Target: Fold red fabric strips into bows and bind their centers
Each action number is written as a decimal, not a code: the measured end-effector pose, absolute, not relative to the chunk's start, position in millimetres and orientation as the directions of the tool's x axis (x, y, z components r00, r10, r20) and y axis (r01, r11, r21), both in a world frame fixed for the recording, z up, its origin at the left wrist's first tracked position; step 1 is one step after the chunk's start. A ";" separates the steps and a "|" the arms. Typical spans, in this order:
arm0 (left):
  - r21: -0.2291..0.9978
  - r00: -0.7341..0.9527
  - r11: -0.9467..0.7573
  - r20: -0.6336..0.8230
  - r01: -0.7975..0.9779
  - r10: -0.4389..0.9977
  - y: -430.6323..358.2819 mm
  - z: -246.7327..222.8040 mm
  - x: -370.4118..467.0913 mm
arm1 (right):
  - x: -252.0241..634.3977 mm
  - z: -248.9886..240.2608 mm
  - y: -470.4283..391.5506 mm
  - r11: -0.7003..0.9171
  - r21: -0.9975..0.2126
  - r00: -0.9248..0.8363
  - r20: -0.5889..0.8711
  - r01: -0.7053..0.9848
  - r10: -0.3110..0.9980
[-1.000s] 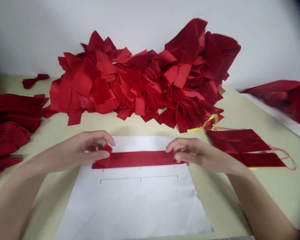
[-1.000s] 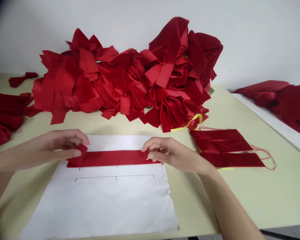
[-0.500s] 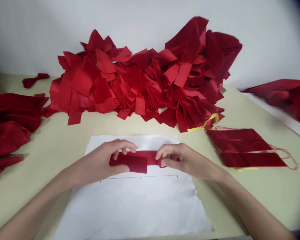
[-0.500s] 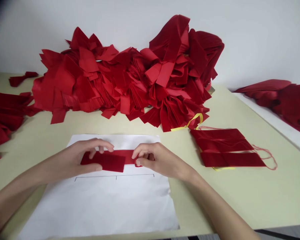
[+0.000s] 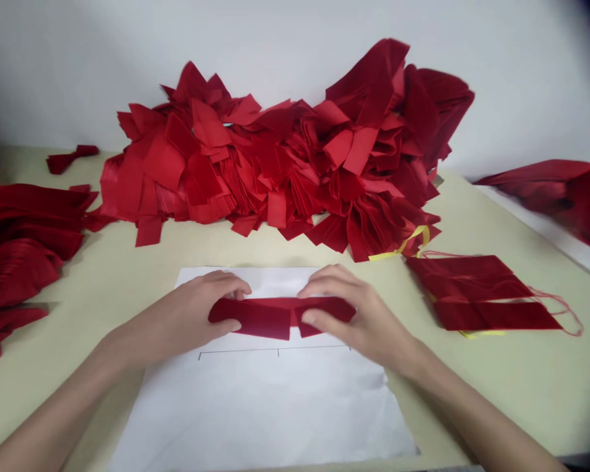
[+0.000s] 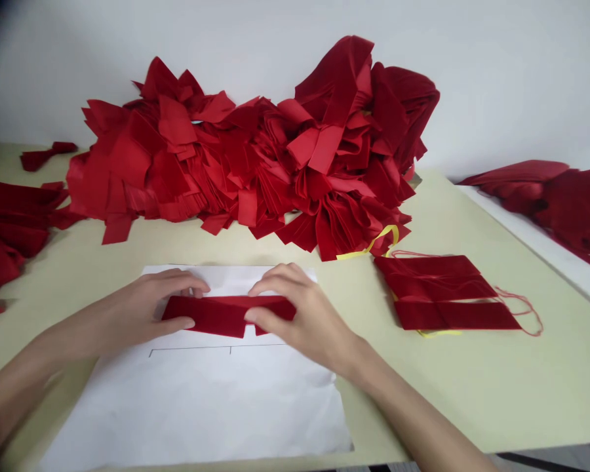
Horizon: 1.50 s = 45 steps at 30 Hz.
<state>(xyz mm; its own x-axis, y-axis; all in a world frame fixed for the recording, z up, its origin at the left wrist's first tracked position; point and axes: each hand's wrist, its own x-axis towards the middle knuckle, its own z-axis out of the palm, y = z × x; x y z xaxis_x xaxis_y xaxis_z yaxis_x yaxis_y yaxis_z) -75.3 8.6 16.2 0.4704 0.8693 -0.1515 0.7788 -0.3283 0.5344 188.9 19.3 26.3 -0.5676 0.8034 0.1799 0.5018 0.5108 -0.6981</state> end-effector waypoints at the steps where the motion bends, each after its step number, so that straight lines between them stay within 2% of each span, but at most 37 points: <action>1: 0.539 0.464 -0.321 -0.149 0.778 0.873 8.4 15.4 -74.7 | 183.3 21.6 15.5 0.541 -0.671 -0.595 0.181 0.507 0.783; 5: 0.564 0.418 -0.275 -0.140 0.779 0.898 8.1 14.4 -75.8 | 169.5 5.6 5.9 0.625 -0.541 -0.665 0.154 0.563 0.731; 8: 0.617 0.357 -0.186 -0.166 0.765 0.919 9.4 18.1 -82.1 | 167.4 0.7 6.5 0.628 -0.504 -0.654 0.153 0.593 0.741; 11: 0.640 0.310 -0.106 -0.217 0.761 0.926 12.1 22.3 -91.0 | 168.1 -1.0 9.3 0.605 -0.516 -0.629 0.153 0.607 0.762; 16: 0.604 0.318 -0.075 -0.306 0.793 0.897 16.7 19.7 -100.9 | 168.7 -2.9 10.9 0.591 -0.546 -0.617 0.162 0.593 0.770; 24: 0.608 0.280 -0.009 -0.353 0.794 0.892 16.9 13.1 -102.8 | 168.9 -3.2 10.2 0.615 -0.567 -0.643 0.185 0.547 0.743; 45: 0.636 0.292 0.006 -0.363 0.772 0.885 18.0 10.8 -100.9 | 169.1 -7.1 10.7 0.617 -0.588 -0.629 0.222 0.523 0.745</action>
<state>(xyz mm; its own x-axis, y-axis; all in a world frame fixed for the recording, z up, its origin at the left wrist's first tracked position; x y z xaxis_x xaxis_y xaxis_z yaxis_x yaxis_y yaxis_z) -100.9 18.0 10.8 0.2919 0.8848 -0.3632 0.7720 0.0063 0.6356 169.1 10.7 -7.1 -0.6294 0.7447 0.2219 0.5225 0.6170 -0.5885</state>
